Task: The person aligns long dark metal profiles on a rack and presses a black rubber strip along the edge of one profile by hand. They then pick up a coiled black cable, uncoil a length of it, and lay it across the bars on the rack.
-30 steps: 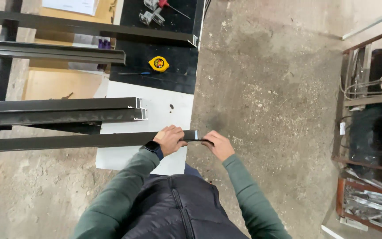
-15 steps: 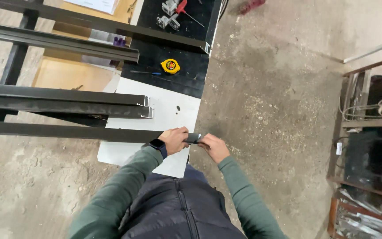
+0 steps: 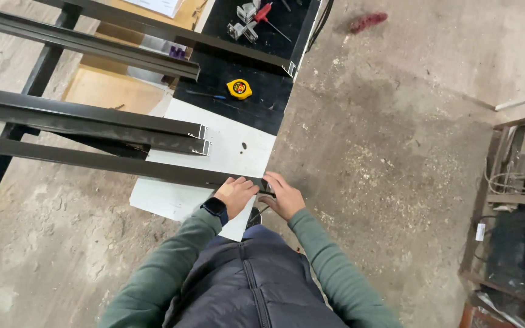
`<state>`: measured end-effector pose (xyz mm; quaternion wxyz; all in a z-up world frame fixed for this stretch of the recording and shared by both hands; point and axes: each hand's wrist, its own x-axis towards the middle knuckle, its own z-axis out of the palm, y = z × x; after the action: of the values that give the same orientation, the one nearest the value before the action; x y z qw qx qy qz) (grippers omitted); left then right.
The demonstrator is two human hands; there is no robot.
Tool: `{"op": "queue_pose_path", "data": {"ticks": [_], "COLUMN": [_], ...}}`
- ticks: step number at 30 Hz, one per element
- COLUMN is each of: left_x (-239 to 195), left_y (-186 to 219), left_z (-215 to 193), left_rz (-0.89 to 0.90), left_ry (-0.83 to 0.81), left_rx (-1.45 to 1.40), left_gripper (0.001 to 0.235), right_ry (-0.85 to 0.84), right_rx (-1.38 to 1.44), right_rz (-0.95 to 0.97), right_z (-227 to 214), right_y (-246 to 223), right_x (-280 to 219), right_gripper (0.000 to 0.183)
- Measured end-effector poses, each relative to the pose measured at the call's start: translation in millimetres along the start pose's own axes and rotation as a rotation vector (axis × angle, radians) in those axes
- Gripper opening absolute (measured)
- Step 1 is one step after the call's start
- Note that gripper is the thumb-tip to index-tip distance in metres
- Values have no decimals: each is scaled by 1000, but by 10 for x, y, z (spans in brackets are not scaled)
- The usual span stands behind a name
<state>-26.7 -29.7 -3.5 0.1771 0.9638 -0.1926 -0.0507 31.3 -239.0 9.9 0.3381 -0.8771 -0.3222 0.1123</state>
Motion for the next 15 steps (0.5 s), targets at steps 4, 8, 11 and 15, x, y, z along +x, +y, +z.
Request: {"op": "queue_pose_path", "data": {"ticks": [4,8,11,15], "left_x": [-39,-59,-61,-53], "left_y": [-123,-141,-213,-128], "left_z": [102,-5,-74,-276], "left_rz": [-2,-17,-52,-134], "left_ry": [25,13,-6,-69], "left_rx": [6,35,81,167], "left_gripper": [20,11,19,33], "right_ry": [60,95,94,36], "right_rx": [-101,-104,-126,-155], "right_rz": [-44,-80,-77,-13], "right_z": [222,240,247,268], "right_y": [150,215,230,240], "right_x": [-14,-25,16,25], "right_gripper": [48,45,46,44]}}
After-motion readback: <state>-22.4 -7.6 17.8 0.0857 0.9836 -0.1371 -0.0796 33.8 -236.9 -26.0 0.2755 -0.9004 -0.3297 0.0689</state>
